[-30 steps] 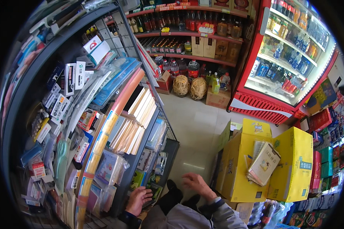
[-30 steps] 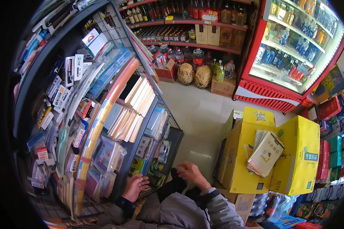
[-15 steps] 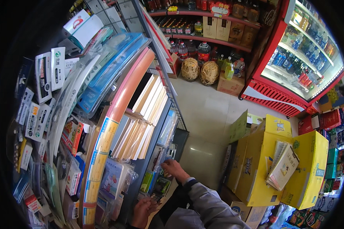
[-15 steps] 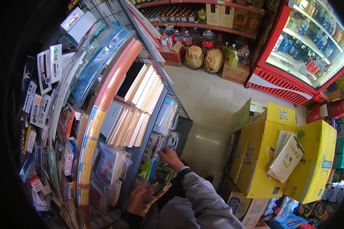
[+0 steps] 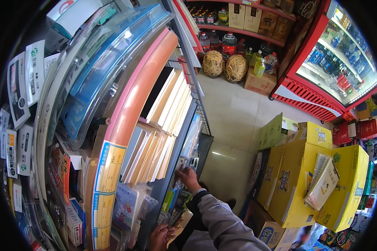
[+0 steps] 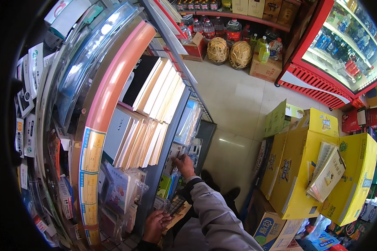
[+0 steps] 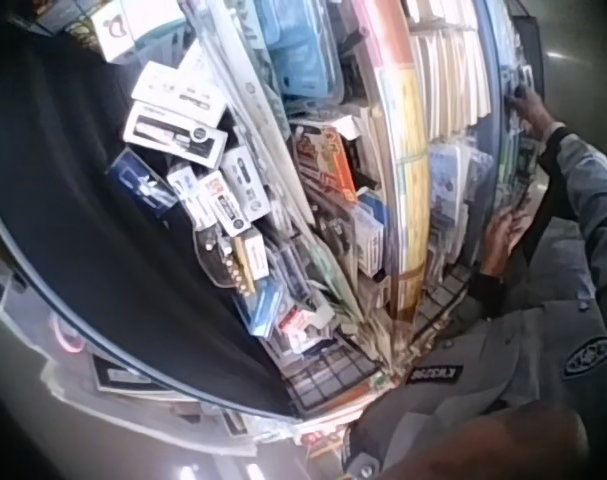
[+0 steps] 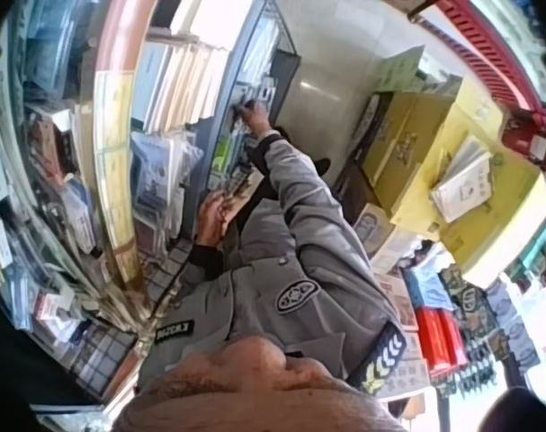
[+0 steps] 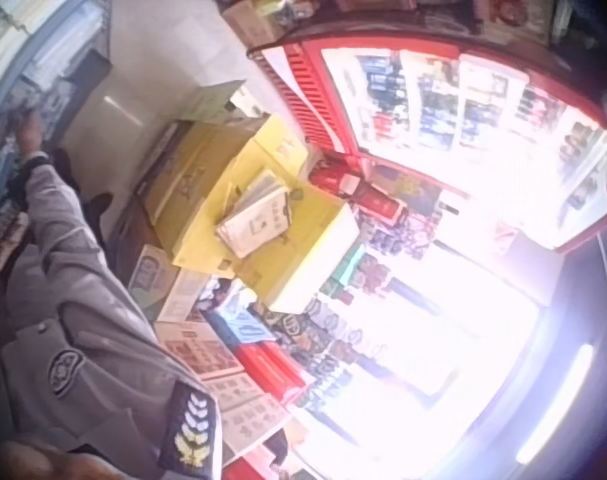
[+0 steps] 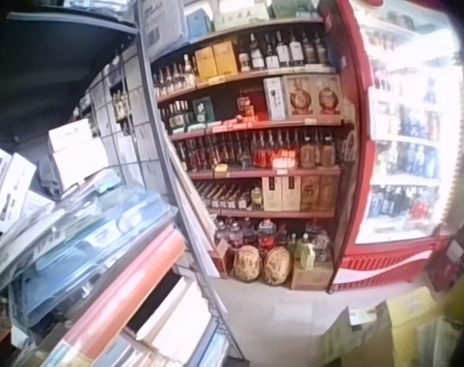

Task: The person repeatedly picks up various stationery items including sketchbooks, notebooks, and folders from a cardboard box, briefly turns them over to view the covers, and places them into a vertical display rack. The person handles items one at a time throughout the clip.

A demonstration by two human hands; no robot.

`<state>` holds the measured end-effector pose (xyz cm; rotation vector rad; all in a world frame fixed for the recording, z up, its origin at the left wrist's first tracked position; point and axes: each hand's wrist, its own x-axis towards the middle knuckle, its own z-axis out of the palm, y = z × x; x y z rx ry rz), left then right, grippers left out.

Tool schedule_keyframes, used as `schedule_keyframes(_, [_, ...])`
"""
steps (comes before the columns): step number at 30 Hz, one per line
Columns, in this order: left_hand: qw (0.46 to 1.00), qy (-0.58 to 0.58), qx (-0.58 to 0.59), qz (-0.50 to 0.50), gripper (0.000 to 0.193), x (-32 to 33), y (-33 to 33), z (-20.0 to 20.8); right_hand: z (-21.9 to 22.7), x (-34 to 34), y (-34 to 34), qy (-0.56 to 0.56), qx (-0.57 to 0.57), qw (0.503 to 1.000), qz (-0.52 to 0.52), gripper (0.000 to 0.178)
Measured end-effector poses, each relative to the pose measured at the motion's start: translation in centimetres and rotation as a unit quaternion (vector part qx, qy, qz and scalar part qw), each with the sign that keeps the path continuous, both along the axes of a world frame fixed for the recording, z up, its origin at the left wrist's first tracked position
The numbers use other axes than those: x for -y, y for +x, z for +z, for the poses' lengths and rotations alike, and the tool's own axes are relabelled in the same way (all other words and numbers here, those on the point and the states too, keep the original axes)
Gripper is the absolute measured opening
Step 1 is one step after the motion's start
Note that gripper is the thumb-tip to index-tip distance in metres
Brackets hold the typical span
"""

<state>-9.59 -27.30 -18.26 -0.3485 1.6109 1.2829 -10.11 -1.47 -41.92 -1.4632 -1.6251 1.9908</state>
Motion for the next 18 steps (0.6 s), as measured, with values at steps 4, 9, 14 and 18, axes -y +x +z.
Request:
schedule_keyframes(4, [1.0,-0.002,-0.004,-0.017,0.026,-0.9,-0.1,0.3,-1.7,0.1,-0.1,-0.031,-0.063,0.997,-0.045,0.047])
schedule_keyframes(9, [1.0,-0.003,0.001,-0.003,0.024,-0.4,0.0,0.2,4.1,-0.2,-0.4,0.045,0.043,0.998,-0.007,0.047])
schedule_keyframes(14, [1.0,-0.002,0.004,-0.003,0.022,-1.3,0.0,0.5,4.5,-0.8,-0.4,-0.013,0.044,0.999,-0.026,0.044])
schedule_keyframes(18, [1.0,-0.002,0.004,-0.002,0.022,-1.7,0.1,0.5,4.0,-1.1,-0.3,-0.126,-0.15,0.98,-0.045,0.035])
